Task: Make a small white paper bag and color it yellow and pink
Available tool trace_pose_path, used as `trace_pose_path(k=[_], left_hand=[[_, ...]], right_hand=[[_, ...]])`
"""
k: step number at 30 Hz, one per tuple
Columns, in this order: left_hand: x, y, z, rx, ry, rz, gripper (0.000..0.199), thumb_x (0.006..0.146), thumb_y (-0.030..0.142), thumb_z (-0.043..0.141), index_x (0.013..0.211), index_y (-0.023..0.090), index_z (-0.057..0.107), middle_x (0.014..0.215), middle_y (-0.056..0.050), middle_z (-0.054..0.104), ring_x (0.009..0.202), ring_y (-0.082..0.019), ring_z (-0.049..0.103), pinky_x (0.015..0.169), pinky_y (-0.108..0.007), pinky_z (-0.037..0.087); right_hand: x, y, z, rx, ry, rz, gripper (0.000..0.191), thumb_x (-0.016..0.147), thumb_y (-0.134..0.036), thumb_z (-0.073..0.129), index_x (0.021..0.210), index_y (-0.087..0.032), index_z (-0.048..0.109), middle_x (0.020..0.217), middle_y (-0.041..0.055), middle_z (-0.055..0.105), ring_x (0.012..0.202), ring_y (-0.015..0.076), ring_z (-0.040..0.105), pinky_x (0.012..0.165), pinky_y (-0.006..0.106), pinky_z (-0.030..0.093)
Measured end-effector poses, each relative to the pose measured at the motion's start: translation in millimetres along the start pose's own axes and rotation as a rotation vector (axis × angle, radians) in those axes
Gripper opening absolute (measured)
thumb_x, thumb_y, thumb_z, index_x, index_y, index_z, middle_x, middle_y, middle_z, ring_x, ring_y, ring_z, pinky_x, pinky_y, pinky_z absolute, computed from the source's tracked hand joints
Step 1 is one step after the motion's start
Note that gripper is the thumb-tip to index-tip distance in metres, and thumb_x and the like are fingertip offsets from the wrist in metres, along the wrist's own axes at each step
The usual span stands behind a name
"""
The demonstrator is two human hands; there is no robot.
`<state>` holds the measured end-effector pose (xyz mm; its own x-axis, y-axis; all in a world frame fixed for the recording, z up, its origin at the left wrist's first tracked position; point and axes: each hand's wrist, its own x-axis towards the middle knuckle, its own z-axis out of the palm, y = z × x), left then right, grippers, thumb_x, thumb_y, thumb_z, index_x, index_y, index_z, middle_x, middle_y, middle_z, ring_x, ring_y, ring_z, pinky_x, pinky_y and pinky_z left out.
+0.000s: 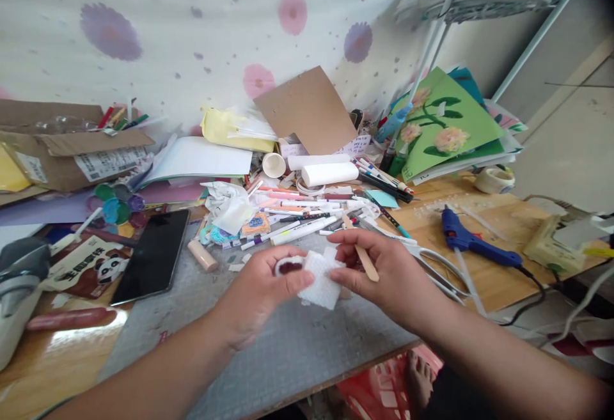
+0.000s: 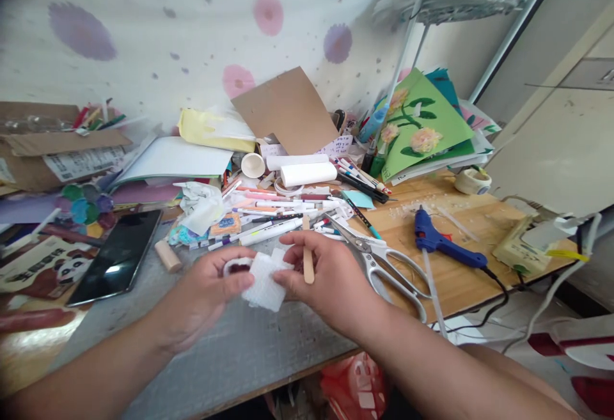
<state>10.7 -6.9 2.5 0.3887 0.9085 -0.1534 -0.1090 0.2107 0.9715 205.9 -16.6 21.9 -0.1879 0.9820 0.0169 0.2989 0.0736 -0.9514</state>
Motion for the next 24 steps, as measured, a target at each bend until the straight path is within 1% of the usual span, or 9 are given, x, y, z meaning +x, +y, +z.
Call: trace_pose_path(k=[4,8,10,12,14,16,19,21,24], left_hand=[[5,-3,-3.5,-0.192,0.171,0.090,0.027,0.079,0.043,0.066,0.094,0.020,0.067,0.087,-0.002,0.067,0.084,-0.017,0.057,0.073,-0.026,0.044],[5,-4,-1.5,-0.104,0.032,0.032,0.029,0.072,0.034,0.075,0.094,0.019,0.066,0.084,-0.002,0.066,0.077,-0.016,0.057,0.069,-0.026,0.043],[5,-5,-0.5,-0.058,0.049,0.000,0.023,0.071,0.028,0.076,0.090,0.018,0.066,0.081,-0.002,0.066,0.073,-0.015,0.056,0.067,-0.025,0.042],[6,-5,-0.7,-0.076,0.135,-0.005,0.021,0.072,0.026,0.075,0.088,0.018,0.066,0.082,-0.002,0.067,0.073,-0.014,0.056,0.067,-0.024,0.043],[8,-4,-1.9,-0.133,0.217,-0.002,0.023,0.070,0.026,0.076,0.089,0.018,0.065,0.083,-0.001,0.067,0.073,-0.014,0.056,0.065,-0.024,0.044],[10,-3,-3.2,-0.165,0.260,0.000,0.024,0.069,0.026,0.077,0.089,0.018,0.065,0.082,0.000,0.065,0.071,-0.013,0.056,0.060,-0.022,0.043],[12,-1,-4.5,-0.165,0.251,0.017,0.018,0.071,0.023,0.075,0.085,0.018,0.065,0.079,0.000,0.064,0.069,-0.012,0.056,0.057,-0.020,0.043],[14,-1,-5.6,-0.166,0.241,0.024,0.014,0.072,0.023,0.074,0.082,0.018,0.065,0.078,0.000,0.064,0.069,-0.012,0.056,0.058,-0.021,0.044],[15,-3,-7.7,-0.184,0.225,0.004,0.011,0.074,0.023,0.072,0.082,0.018,0.066,0.080,-0.001,0.066,0.070,-0.013,0.058,0.058,-0.021,0.046]], right_hand=[[6,3,0,0.105,0.066,0.026,0.034,0.068,-0.027,0.069,0.100,-0.019,0.060,0.077,-0.0012,0.061,0.068,0.0138,0.058,0.065,0.027,0.049],[8,1,1,0.065,0.018,-0.006,0.036,0.068,-0.026,0.069,0.102,-0.019,0.058,0.081,0.0007,0.063,0.070,0.0148,0.061,0.067,0.028,0.051],[10,0,-7,0.030,0.006,-0.065,0.039,0.072,-0.028,0.068,0.107,-0.019,0.055,0.086,0.0034,0.066,0.075,0.0166,0.064,0.071,0.031,0.053],[13,0,-25,-0.147,0.058,-0.176,0.040,0.075,-0.028,0.065,0.112,-0.018,0.052,0.095,0.0069,0.067,0.084,0.0195,0.066,0.077,0.035,0.053],[15,6,-51,-0.519,0.100,-0.284,0.043,0.075,-0.023,0.066,0.115,-0.018,0.054,0.107,0.0105,0.066,0.097,0.0239,0.063,0.088,0.041,0.049],[15,16,-77,-0.821,0.042,-0.291,0.057,0.070,-0.021,0.071,0.123,-0.016,0.052,0.124,0.0151,0.059,0.115,0.0305,0.055,0.098,0.048,0.042],[11,35,-105,-1.030,-0.129,-0.217,0.077,0.069,-0.037,0.074,0.136,-0.014,0.044,0.140,0.0191,0.047,0.130,0.0344,0.041,0.104,0.050,0.036],[10,45,-112,-1.093,-0.197,-0.189,0.058,0.081,-0.040,0.064,0.130,-0.014,0.051,0.132,0.0178,0.055,0.122,0.0315,0.050,0.100,0.046,0.040],[10,51,-113,-1.140,-0.200,-0.173,0.028,0.089,-0.028,0.052,0.109,-0.015,0.066,0.108,0.0151,0.066,0.102,0.0290,0.061,0.089,0.044,0.047]])
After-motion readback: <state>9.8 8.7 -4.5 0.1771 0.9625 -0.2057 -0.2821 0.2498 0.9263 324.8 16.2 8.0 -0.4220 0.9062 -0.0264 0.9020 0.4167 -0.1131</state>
